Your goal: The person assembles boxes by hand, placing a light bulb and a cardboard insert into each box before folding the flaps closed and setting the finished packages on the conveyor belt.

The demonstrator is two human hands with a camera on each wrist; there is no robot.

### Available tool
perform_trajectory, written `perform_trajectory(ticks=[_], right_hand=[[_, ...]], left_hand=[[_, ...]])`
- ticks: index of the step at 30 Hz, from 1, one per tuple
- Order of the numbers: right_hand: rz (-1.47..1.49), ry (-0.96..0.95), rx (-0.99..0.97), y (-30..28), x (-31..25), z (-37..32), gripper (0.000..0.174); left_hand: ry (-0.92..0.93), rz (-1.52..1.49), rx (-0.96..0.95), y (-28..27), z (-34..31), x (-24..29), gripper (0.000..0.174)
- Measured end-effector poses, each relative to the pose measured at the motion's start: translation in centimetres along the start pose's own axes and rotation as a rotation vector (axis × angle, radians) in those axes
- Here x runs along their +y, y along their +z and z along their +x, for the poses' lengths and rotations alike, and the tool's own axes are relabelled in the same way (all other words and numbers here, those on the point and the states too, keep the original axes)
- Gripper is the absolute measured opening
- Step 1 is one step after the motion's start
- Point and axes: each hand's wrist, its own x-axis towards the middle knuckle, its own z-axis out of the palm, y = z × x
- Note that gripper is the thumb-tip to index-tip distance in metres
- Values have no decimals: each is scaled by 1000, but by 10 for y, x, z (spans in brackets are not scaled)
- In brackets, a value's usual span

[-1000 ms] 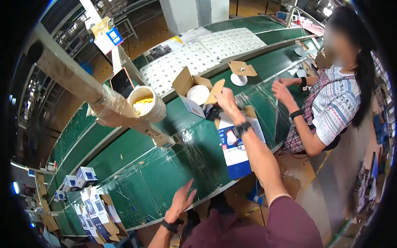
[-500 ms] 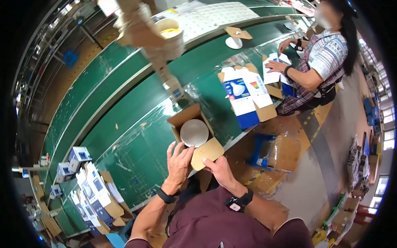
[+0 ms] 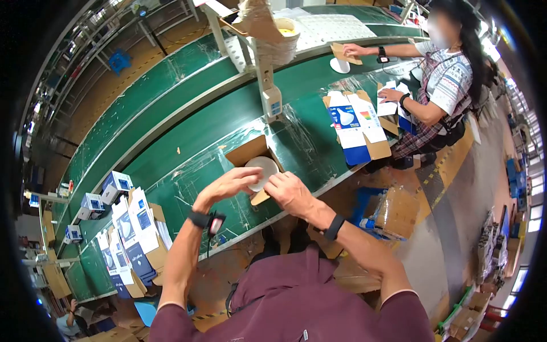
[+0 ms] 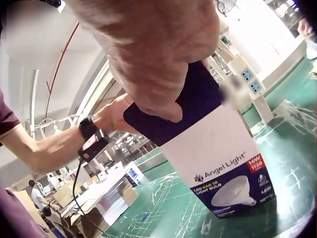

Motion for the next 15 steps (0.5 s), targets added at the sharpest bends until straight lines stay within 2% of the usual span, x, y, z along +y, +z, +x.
perform_trajectory(ticks=[2, 5, 6, 8, 10, 14, 15], right_hand=[[53, -88, 29, -5, 9, 13, 22], [-80, -108, 63, -16, 23, 21, 30], [-110, -54, 46, -22, 20, 25, 33], [-61, 35, 47, -13, 18, 26, 33], [-107, 108, 60, -1, 14, 22, 35], [-80, 158, 75, 5, 10, 14, 42], [-18, 127, 87, 3, 10, 12, 49]], left_hand=[[-13, 12, -188, -1, 18, 6, 49], [-83, 102, -154, -6, 18, 19, 40], [-109, 117, -148, -9, 20, 19, 39], [-85, 110, -299, -23, 37, 10, 35], [-142, -15, -322, -24, 46, 8, 29], [-166, 208, -362, -27, 62, -5, 22], [-177, 264, -358, -26, 65, -5, 21]])
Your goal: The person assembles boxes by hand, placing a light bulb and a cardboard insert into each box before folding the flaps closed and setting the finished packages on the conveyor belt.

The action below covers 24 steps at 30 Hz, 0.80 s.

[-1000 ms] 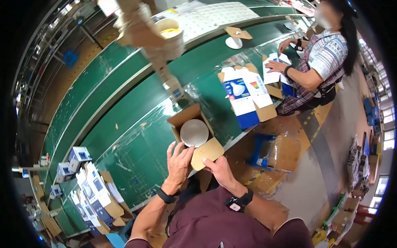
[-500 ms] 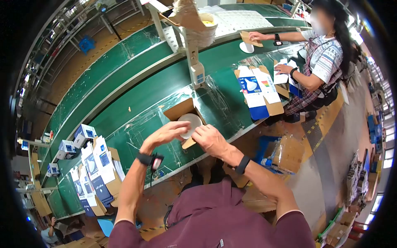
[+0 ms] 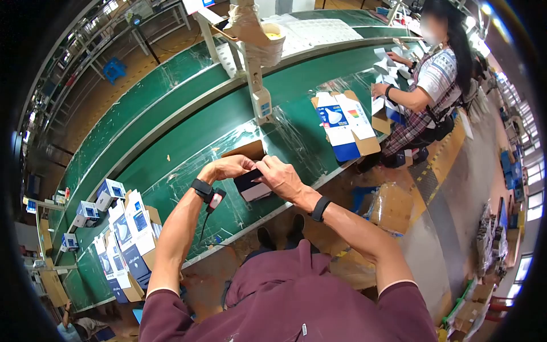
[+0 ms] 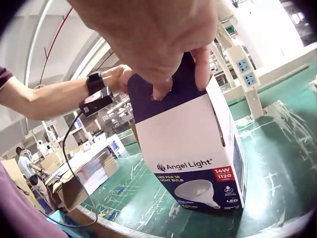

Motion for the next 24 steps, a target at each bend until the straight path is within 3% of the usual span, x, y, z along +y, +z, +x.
perform_trajectory(ticks=[2, 5, 6, 7, 9, 12, 13, 15, 17, 19, 21, 23, 24], right_hand=[[129, -60, 21, -5, 1, -3, 66], [42, -95, 7, -8, -2, -16, 90], [40, -72, 20, 0, -2, -22, 99], [40, -58, 47, 9, 2, -27, 98], [47, -28, 107, 21, 5, -28, 95], [73, -7, 174, 29, 9, -29, 91], [66, -8, 188, 31, 8, -31, 90], [96, 4, 180, 27, 2, -33, 79], [126, -2, 140, 15, 1, -25, 72], [234, 12, 129, 1, -3, -15, 52], [335, 117, 158, 8, -3, -10, 42], [468, 188, 258, 18, -8, 2, 34], [458, 184, 269, 27, -8, 6, 30]], left_hand=[[47, 30, -15, 3, 7, -4, 22], [1, -26, 83, 16, 12, -12, 26], [32, -6, 33, 22, 15, -12, 32], [83, -63, -3, 29, 17, -14, 37], [59, 97, 51, 23, 25, -17, 30], [-28, 92, 80, 15, 31, -30, 20], [60, 43, 117, 19, 31, -36, 12], [126, -7, 143, 26, 28, -34, 13], [184, 144, 348, 34, -4, -7, 15], [321, 93, 489, 30, -67, 15, 10], [347, 155, 871, -4, -129, 0, 14], [296, 900, 1453, -50, -184, -13, 33], [201, 1003, 1653, -43, -184, -19, 38]])
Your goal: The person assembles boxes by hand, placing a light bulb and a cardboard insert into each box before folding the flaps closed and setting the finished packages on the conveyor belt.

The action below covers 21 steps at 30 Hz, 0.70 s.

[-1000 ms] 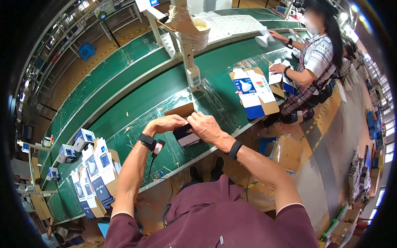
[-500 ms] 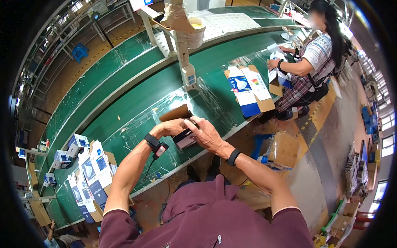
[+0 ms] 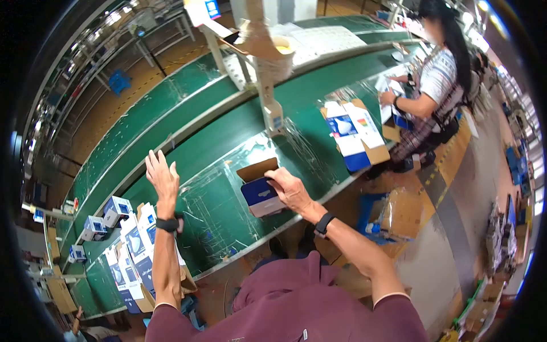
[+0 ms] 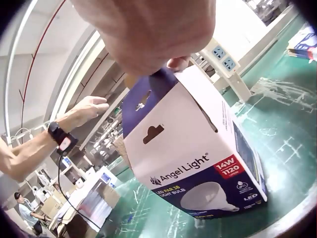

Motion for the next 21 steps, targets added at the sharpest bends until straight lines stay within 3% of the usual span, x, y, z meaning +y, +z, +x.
perform_trajectory(ticks=[1, 3, 4, 5, 8, 9, 10, 11, 13, 15, 16, 19, 21], right_hand=[[-45, -17, 20, 9, -1, 4, 28], [-68, -18, -32, 16, -5, 8, 33], [-95, -37, -111, 15, -12, 9, 40], [-120, -71, -187, 10, -19, 14, 49], [-303, -189, -435, -2, -16, 3, 100], [-462, -181, -547, -5, -22, 0, 104], [-563, -202, -670, -4, -22, -4, 96], [-625, -201, -709, 2, -18, -14, 71], [-679, -355, -717, 10, 15, -28, 39], [-536, -366, -659, 6, 20, -28, 21], [-534, -355, -683, 4, 15, -26, 15], [-544, -285, -758, 7, 10, -23, 16], [-436, -277, -676, 3, 11, -23, 25]], left_hand=[[-46, 177, 155, 7, -11, 10, 43], [279, -258, -70, -1, -48, 85, 53], [280, -237, -311, -19, -69, 133, 63], [275, -266, -407, -10, -92, 153, 72], [202, -70, -413, 35, -133, 152, 69], [198, -56, -428, 45, -143, 152, 67], [245, 19, -405, 61, -160, 152, 58], [304, -46, -421, 72, -171, 150, 42], [321, -108, -519, 68, -168, 149, 27], [236, -219, -570, 66, -165, 148, 14], [250, -138, -634, 61, -162, 151, 11], [238, -246, -663, 63, -156, 143, 26], [231, -326, -373, 56, -148, 132, 26]])
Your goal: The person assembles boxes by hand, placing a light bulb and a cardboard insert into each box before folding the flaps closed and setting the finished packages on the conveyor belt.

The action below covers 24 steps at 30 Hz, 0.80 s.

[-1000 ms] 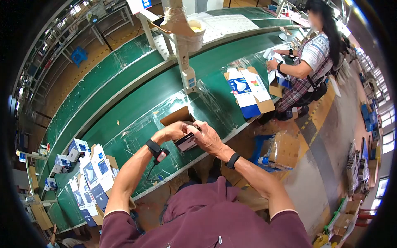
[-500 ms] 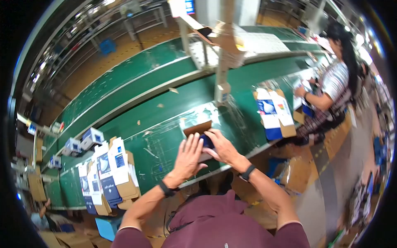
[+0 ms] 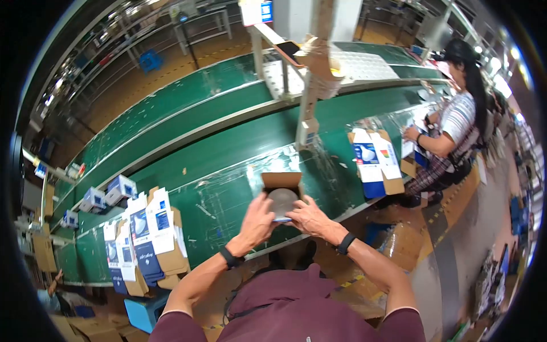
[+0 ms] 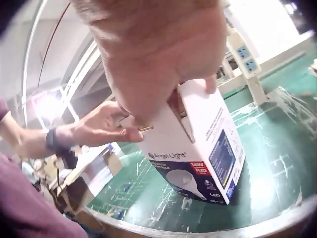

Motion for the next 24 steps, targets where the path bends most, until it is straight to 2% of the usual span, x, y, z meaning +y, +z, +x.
perform_trajectory(ticks=[1, 2, 4, 5, 6, 8, 9, 10, 12, 13, 15, 18, 20, 22, 23, 24], right_hand=[[185, -21, 142, -13, -4, 0, 35], [326, 53, 292, -25, -7, -6, 37], [487, 393, 525, -9, 8, -18, 44], [720, 507, 505, 6, 16, -18, 60], [1162, 652, 318, 33, 31, -19, 82], [1301, 645, 131, 51, 30, -2, 97], [1100, 592, 179, 68, 27, 11, 103], [941, 563, 146, 79, 28, 13, 99], [1103, 633, 190, 71, 12, 23, 103], [1114, 588, 233, 71, 15, 28, 95], [1149, 511, 303, 79, 9, 25, 82], [1435, 800, 488, 69, 35, 23, 60], [1526, 638, 486, 9, 52, 47, 58], [1503, 500, 37, -19, 71, 70, 54], [1260, 445, -157, -40, 61, 82, 45], [1068, 332, -343, -38, 59, 85, 52]], left_hand=[[-55, -32, 12, -14, -3, 2, 26], [-98, -46, 62, -15, -6, 1, 27], [-131, -120, 103, -16, -15, 3, 26], [-77, -199, 113, -7, -19, -3, 24], [-43, -291, 64, 0, -21, -7, 24], [17, -466, -41, 8, -27, -16, 23], [45, -487, -61, 3, -22, -19, 32], [16, -503, -93, 4, -20, -24, 39], [-40, -538, -151, 7, -20, -37, 54], [22, -449, -171, 8, -18, -47, 74], [64, -379, -225, 3, -15, -49, 72], [133, -384, -245, 10, -12, -58, 69], [204, -409, -188, 9, -10, -67, 69], [48, -494, -188, -13, 1, -56, 75], [111, -467, -111, -3, -3, -64, 78], [-200, -937, -59, -3, -7, -57, 78]])
